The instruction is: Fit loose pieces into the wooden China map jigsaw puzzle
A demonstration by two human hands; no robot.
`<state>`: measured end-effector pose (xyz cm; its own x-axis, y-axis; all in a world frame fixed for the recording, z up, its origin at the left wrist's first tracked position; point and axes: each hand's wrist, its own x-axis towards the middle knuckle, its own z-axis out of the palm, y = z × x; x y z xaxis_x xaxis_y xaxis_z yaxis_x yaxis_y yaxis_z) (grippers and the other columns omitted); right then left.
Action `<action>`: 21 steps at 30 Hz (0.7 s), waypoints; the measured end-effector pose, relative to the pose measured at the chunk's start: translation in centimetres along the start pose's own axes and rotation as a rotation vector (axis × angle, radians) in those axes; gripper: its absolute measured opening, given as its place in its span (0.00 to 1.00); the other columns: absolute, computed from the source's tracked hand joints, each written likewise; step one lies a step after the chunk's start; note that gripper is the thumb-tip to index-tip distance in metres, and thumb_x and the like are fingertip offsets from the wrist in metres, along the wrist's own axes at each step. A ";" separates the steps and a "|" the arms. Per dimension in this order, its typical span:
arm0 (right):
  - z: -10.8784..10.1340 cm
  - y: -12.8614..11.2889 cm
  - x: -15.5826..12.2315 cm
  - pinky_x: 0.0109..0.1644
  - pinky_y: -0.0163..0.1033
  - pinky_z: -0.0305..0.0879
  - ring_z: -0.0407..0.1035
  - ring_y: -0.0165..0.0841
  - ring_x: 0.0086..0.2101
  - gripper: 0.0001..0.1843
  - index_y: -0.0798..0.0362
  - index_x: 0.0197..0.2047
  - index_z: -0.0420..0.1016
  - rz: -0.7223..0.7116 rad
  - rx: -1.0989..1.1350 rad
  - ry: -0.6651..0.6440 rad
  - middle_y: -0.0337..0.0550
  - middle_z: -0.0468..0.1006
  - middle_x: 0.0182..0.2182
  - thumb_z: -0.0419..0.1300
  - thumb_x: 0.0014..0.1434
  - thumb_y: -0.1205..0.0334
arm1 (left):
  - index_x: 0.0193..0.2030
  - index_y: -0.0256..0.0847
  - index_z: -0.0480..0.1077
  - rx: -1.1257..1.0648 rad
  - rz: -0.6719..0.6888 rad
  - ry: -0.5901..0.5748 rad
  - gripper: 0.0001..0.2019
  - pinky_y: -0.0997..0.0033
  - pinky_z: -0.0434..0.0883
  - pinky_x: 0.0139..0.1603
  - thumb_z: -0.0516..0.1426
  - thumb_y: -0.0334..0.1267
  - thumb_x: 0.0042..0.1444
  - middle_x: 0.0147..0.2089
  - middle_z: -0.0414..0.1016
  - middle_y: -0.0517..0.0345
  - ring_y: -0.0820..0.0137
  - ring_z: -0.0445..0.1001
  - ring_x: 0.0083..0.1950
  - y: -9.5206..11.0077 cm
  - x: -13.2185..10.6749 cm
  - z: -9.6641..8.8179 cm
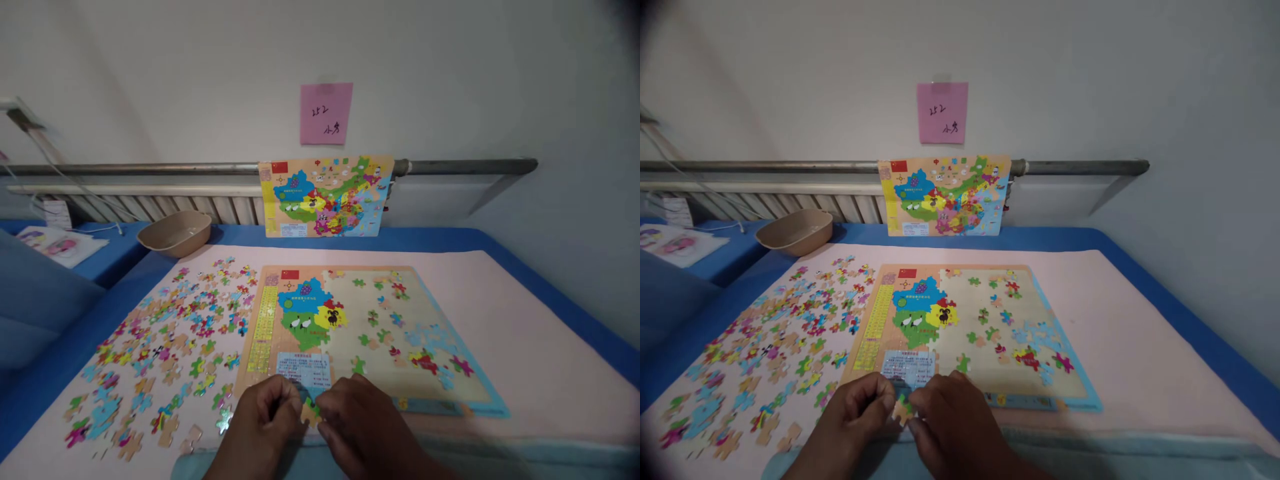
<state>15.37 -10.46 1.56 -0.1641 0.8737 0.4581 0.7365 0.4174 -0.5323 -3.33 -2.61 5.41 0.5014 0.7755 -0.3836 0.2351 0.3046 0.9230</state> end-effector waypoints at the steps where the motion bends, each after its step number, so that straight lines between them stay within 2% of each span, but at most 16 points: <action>1: 0.0 0.0 0.0 0.39 0.39 0.57 0.67 0.35 0.33 0.12 0.46 0.47 0.66 0.003 -0.001 -0.003 0.38 0.78 0.35 0.58 0.64 0.71 | 0.27 0.43 0.63 -0.003 -0.003 -0.003 0.20 0.70 0.52 0.31 0.62 0.55 0.54 0.24 0.58 0.67 0.74 0.52 0.28 0.0 0.0 0.0; 6: -0.2 0.0 0.3 0.38 0.39 0.57 0.67 0.34 0.32 0.10 0.47 0.45 0.65 -0.009 -0.026 0.013 0.37 0.76 0.33 0.56 0.65 0.72 | 0.26 0.43 0.62 0.001 0.005 0.016 0.18 0.70 0.51 0.32 0.61 0.52 0.53 0.24 0.55 0.68 0.74 0.50 0.29 0.1 0.1 0.1; 12: -0.7 -0.2 0.8 0.38 0.38 0.58 0.67 0.32 0.29 0.08 0.47 0.37 0.63 0.051 -0.101 0.012 0.35 0.74 0.27 0.55 0.66 0.70 | 0.26 0.43 0.62 0.008 0.026 0.012 0.15 0.70 0.52 0.32 0.60 0.49 0.54 0.24 0.57 0.67 0.74 0.53 0.29 0.0 0.1 0.1; 15: -0.8 -0.2 0.8 0.37 0.38 0.58 0.66 0.32 0.28 0.07 0.48 0.36 0.64 0.048 -0.101 -0.003 0.36 0.74 0.27 0.55 0.67 0.69 | 0.26 0.43 0.63 0.013 0.035 0.033 0.15 0.70 0.54 0.32 0.61 0.49 0.54 0.24 0.59 0.67 0.74 0.55 0.29 0.0 0.2 0.1; 19: 0.1 1.0 0.1 0.35 0.39 0.58 0.68 0.33 0.29 0.07 0.48 0.37 0.68 0.012 -0.117 -0.042 0.39 0.77 0.30 0.54 0.70 0.66 | 0.26 0.41 0.66 -0.028 0.053 0.033 0.13 0.71 0.57 0.32 0.61 0.46 0.51 0.24 0.65 0.64 0.73 0.61 0.29 0.0 0.3 0.3; 21: 1.0 2.2 -0.3 0.33 0.40 0.56 0.67 0.33 0.28 0.12 0.47 0.36 0.69 -0.003 -0.118 0.006 0.39 0.76 0.27 0.53 0.74 0.60 | 0.26 0.41 0.67 -0.044 0.052 0.028 0.09 0.71 0.58 0.31 0.60 0.42 0.50 0.24 0.68 0.62 0.73 0.63 0.28 -0.4 0.6 0.4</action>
<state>16.39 -9.57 -0.40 -0.1622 0.8708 0.4641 0.8085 0.3869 -0.4434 -2.83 -2.50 4.76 0.4888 0.8056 -0.3349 0.1724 0.2871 0.9423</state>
